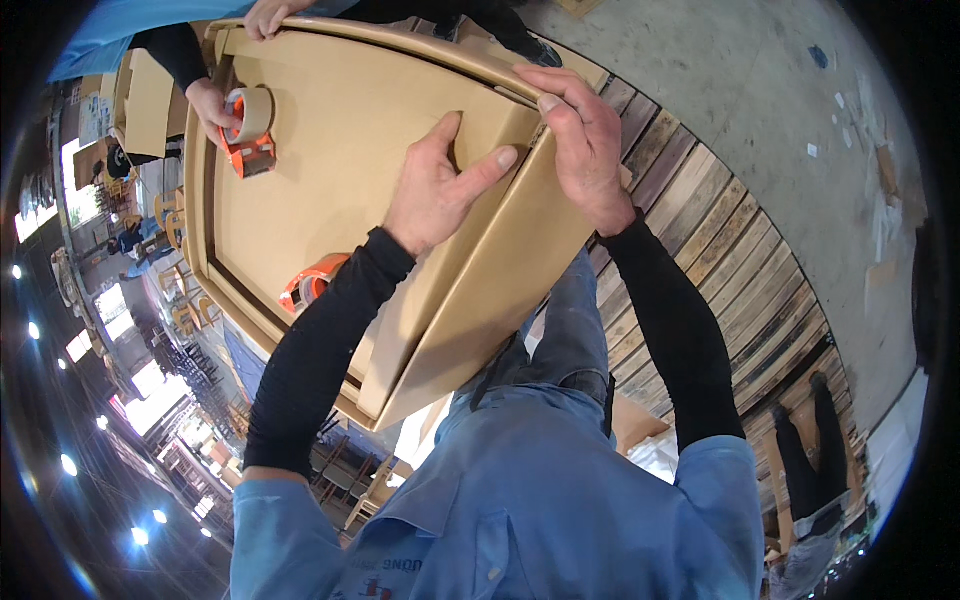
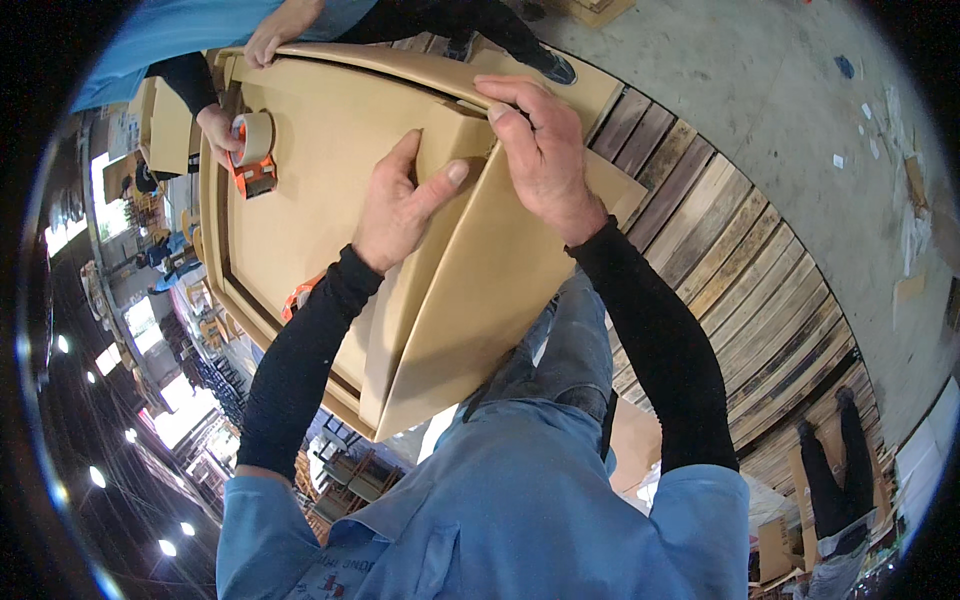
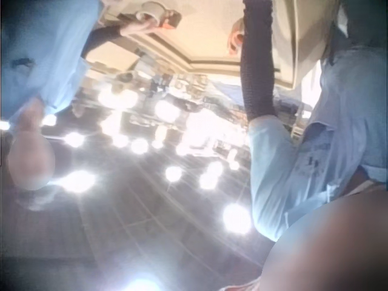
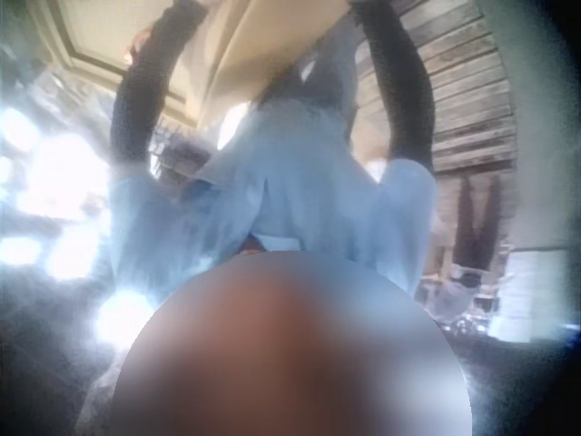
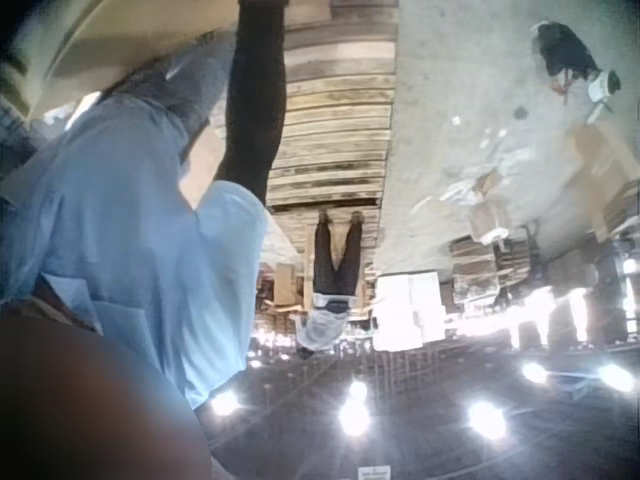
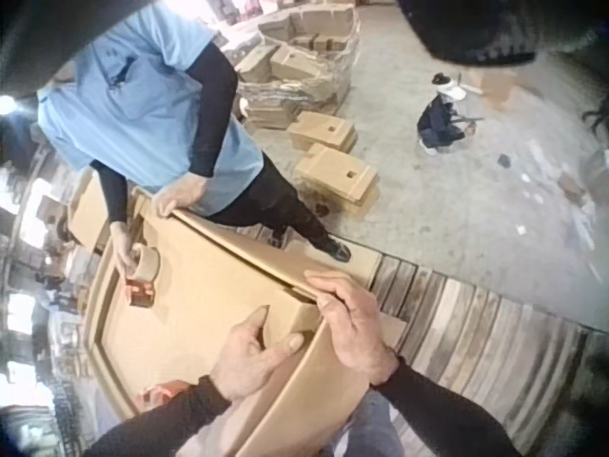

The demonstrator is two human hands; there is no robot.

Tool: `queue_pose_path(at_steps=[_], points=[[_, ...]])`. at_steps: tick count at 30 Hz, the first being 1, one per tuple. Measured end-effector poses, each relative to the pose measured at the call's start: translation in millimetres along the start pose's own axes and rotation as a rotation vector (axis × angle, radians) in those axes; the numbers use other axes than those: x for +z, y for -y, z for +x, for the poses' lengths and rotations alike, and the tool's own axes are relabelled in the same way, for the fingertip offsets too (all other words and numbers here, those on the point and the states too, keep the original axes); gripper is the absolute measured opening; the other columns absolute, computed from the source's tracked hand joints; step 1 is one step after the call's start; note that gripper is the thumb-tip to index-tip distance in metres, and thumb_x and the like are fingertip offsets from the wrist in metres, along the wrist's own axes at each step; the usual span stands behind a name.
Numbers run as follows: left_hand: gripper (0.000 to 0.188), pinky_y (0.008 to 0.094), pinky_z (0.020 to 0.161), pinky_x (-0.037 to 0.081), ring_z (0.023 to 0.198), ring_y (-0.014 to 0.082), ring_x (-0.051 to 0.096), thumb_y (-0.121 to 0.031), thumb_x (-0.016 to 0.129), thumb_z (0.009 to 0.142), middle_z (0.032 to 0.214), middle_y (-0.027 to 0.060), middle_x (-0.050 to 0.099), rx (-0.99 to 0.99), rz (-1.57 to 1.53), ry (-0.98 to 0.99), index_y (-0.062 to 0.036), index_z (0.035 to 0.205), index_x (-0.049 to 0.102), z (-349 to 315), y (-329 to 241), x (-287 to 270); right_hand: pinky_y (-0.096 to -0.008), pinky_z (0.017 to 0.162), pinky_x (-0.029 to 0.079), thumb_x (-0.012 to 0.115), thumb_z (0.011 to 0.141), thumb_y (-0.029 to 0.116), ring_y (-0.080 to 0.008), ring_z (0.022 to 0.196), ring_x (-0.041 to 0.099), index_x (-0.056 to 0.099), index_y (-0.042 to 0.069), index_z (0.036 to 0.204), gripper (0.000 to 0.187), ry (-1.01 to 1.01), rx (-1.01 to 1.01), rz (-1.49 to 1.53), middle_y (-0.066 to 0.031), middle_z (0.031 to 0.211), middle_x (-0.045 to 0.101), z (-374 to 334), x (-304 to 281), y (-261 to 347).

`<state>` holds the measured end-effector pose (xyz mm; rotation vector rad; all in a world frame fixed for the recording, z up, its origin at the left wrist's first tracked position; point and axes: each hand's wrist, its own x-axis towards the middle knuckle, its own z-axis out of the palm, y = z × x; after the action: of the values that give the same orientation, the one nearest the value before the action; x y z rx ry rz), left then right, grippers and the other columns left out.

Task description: The person folds and assembles a flat cardboard box into a rectangular package, then seals it with packing tape. The person uses a handheld tape dispenser to apply tape along the box seams.

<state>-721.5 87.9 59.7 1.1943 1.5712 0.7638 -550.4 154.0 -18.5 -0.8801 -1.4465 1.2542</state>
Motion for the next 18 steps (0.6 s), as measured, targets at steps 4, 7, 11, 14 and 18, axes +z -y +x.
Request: queue_pose_path(at_steps=[4, 7, 11, 14, 18], points=[[0.05, 0.0322, 0.084, 0.056, 0.094, 0.0156, 0.069, -0.027, 0.082, 0.092, 0.103, 0.0154, 0.074, -0.015, 0.196, 0.003, 0.009, 0.12, 0.062, -7, -15, 6, -0.0332, 0.105, 0.048, 0.048, 0.098, 0.01, -0.0228, 0.117, 0.066, 0.07, -0.003, 0.122, 0.035, -0.015, -0.021, 0.039, -0.0146, 0.126, 0.071, -1, -2, -7], [0.047, 0.034, 0.083, 0.057, 0.093, 0.0169, 0.07, -0.026, 0.08, 0.092, 0.102, 0.0154, 0.075, 0.082, -0.01, -0.012, 0.0079, 0.12, 0.063, -4, 8, 8, -0.0361, 0.098, 0.053, 0.056, 0.096, 0.005, -0.0275, 0.111, 0.07, 0.071, -0.002, 0.115, 0.025, -0.033, -0.071, 0.112, -0.0164, 0.119, 0.074, 0, -1, -10], [0.048, 0.0366, 0.076, 0.058, 0.082, 0.0237, 0.073, -0.03, 0.079, 0.092, 0.094, 0.0196, 0.075, 0.064, 0.066, -0.053, 0.0084, 0.114, 0.062, 7, 8, 1, -0.034, 0.098, 0.052, 0.056, 0.098, 0.007, -0.0261, 0.11, 0.07, 0.071, -0.002, 0.117, 0.026, -0.054, -0.061, 0.074, -0.0163, 0.119, 0.074, 9, 0, -7], [0.044, 0.0346, 0.084, 0.054, 0.095, 0.0166, 0.067, -0.027, 0.076, 0.095, 0.103, 0.016, 0.073, -0.05, 0.277, -0.018, 0.0071, 0.118, 0.06, 2, -3, 2, -0.0348, 0.1, 0.051, 0.055, 0.101, 0.009, -0.0256, 0.112, 0.07, 0.069, -0.002, 0.122, 0.028, -0.009, 0.04, 0.06, -0.017, 0.12, 0.074, 0, -9, 0], [0.05, 0.0337, 0.084, 0.055, 0.094, 0.0181, 0.068, -0.028, 0.078, 0.091, 0.106, 0.0171, 0.074, -0.112, 0.306, 0.005, 0.0068, 0.122, 0.059, -2, -13, 1, -0.0303, 0.096, 0.053, 0.055, 0.098, 0.001, -0.0143, 0.107, 0.068, 0.066, -0.002, 0.131, 0.035, 0.09, 0.239, 0.055, -0.009, 0.122, 0.072, -6, -14, 20]])
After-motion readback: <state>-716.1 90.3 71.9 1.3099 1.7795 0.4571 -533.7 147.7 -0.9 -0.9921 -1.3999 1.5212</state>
